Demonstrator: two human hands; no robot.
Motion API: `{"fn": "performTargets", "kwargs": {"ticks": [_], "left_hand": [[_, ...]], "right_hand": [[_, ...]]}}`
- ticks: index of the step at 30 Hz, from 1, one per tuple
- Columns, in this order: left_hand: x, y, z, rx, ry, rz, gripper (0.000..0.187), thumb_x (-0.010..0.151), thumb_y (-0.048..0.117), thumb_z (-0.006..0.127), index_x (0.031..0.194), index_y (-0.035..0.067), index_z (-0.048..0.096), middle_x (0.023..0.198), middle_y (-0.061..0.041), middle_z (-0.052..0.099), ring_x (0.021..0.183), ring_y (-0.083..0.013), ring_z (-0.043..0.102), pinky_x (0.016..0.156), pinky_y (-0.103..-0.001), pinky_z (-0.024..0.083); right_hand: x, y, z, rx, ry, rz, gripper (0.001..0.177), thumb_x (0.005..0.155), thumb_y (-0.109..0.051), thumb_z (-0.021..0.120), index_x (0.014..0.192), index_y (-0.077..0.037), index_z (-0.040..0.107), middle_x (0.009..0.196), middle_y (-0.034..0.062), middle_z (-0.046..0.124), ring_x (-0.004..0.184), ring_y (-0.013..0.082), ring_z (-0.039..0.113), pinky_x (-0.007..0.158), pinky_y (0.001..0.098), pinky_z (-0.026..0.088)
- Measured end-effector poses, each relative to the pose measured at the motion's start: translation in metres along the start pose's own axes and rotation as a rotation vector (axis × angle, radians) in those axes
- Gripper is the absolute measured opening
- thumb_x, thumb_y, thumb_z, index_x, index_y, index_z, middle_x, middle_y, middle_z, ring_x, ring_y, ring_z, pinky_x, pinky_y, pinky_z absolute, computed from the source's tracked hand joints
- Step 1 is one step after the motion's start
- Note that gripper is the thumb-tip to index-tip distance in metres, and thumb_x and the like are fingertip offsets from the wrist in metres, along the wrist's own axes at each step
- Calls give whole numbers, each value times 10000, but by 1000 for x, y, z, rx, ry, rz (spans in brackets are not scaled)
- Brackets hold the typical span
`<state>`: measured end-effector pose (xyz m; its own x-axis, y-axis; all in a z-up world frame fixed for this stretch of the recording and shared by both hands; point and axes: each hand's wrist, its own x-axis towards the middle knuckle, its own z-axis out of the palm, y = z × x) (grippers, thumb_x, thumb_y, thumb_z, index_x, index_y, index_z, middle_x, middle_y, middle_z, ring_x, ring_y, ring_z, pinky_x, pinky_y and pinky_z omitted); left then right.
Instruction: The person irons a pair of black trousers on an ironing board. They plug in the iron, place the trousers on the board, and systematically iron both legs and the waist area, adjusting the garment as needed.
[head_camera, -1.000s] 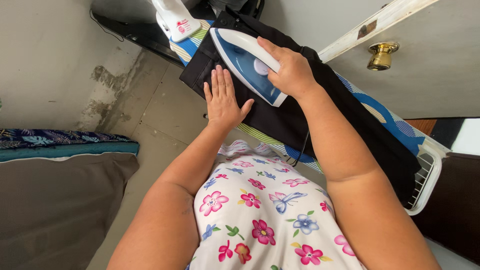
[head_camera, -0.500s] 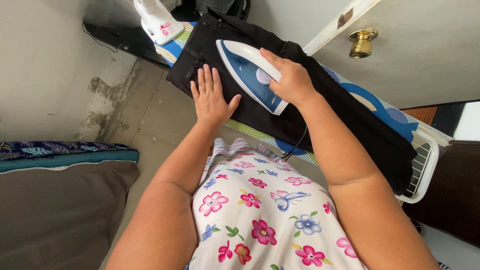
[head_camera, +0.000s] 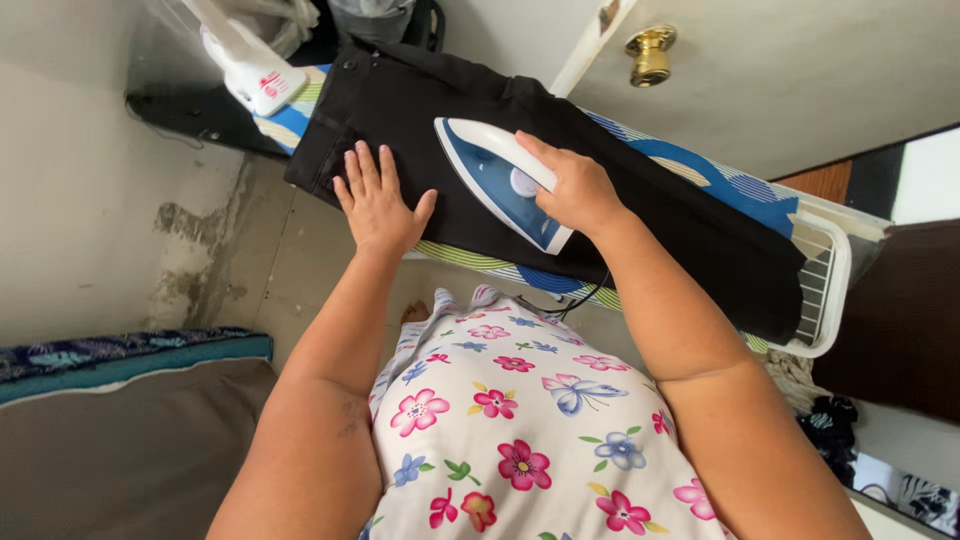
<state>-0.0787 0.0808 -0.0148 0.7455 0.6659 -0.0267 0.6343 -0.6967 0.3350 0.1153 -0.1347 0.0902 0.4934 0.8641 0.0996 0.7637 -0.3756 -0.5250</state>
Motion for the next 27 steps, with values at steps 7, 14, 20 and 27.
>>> {"fn": "performTargets", "kwargs": {"ticks": [7,14,20,27], "left_hand": [[8,29,38,223,-10,307,702,961,205,567,1612,58,348,1690,-125,295,1565,-336,208,1221,-595,156],[17,99,67,-60,-76,278,667,997,220,512,1611,45,320,1675,-138,285,1558,-344,189,1234,-580,143],[6,112,59,87,-151,332,685,1031,398,457,1587,35,288,1690,-162,203,1560,-350,142,1226,-590,115],[6,116,56,135,-183,333,723,1034,446,414,1604,29,260,1698,-157,154,1567,-346,98,1231,-583,92]], "right_hand": [[-37,12,-10,27,3,102,779,778,-16,685,1499,-267,533,1115,149,721,995,345,704,896,414,562],[-71,19,-20,18,0,222,777,793,-30,673,1511,-287,522,1050,129,720,945,341,705,847,418,570],[-99,32,-28,-10,39,254,810,767,-20,685,1516,-272,505,1039,126,716,910,326,710,822,414,574],[-123,47,-39,-2,95,311,800,776,-11,684,1513,-268,512,1063,142,716,917,327,716,823,416,575]]}}
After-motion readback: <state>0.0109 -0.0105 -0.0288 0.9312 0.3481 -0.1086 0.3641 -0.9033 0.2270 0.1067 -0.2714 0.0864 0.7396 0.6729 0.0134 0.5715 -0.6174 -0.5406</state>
